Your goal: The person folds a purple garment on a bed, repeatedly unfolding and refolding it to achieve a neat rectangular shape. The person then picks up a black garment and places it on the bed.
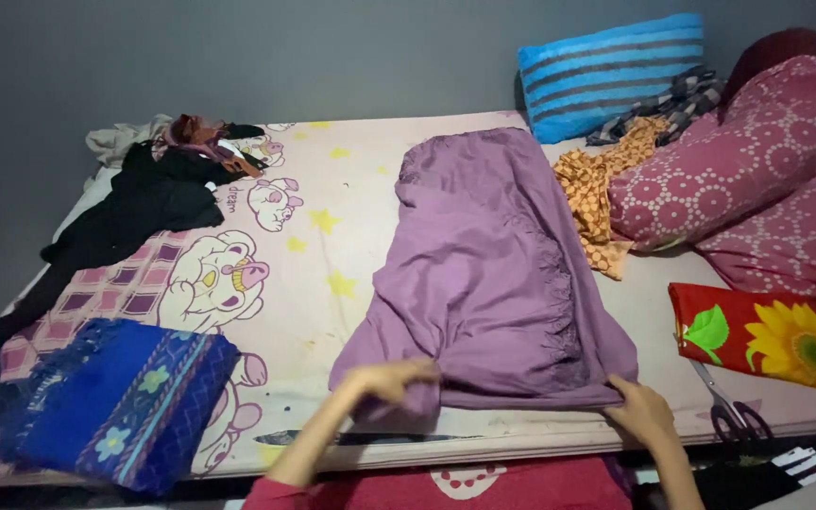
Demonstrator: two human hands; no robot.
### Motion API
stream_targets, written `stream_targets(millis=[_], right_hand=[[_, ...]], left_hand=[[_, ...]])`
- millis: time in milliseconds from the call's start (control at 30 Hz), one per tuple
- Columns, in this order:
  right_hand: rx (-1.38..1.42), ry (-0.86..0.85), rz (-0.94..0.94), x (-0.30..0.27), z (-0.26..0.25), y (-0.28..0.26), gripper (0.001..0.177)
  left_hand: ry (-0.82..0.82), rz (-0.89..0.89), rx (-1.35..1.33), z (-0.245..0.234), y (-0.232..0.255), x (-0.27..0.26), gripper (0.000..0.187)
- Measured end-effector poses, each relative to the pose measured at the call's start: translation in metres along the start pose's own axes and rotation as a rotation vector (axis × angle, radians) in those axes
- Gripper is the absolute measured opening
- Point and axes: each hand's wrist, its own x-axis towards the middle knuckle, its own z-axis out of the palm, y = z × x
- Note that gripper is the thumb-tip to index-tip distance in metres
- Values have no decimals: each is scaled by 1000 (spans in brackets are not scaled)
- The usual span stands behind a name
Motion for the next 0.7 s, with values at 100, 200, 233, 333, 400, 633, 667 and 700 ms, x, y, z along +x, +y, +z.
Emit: stream_targets(millis=[100,200,233,333,400,633,667,700], right_hand=[[72,60,-101,-2,7,13,57],[71,137,-150,1,21,36,69],[94,97,-137,-6,13,33,60],[-55,35,-64,-18,-4,39,38],[-226,13,-2,-23,-7,53,27],[-418,-74,243,-37,-17,70,46],[-466,-63,251,-39,-17,69,46],[-465,-66,246,-37,-20,67,46]], left_hand=[[381,114,-271,-36,-26,-82,94],[1333,-224,-569,-67,-26,-177,68],[1683,-191,-1040,-78,4,-205,58],[2252,70,-1458,-39,-102,-284,31],[2486,299,-1345,18,-162,-305,20],[2280,-1006,182,94,-153,-369,36],[1943,-1348,493,103,-147,-377,42],[1940,-1354,497,95,-127,-375,42]])
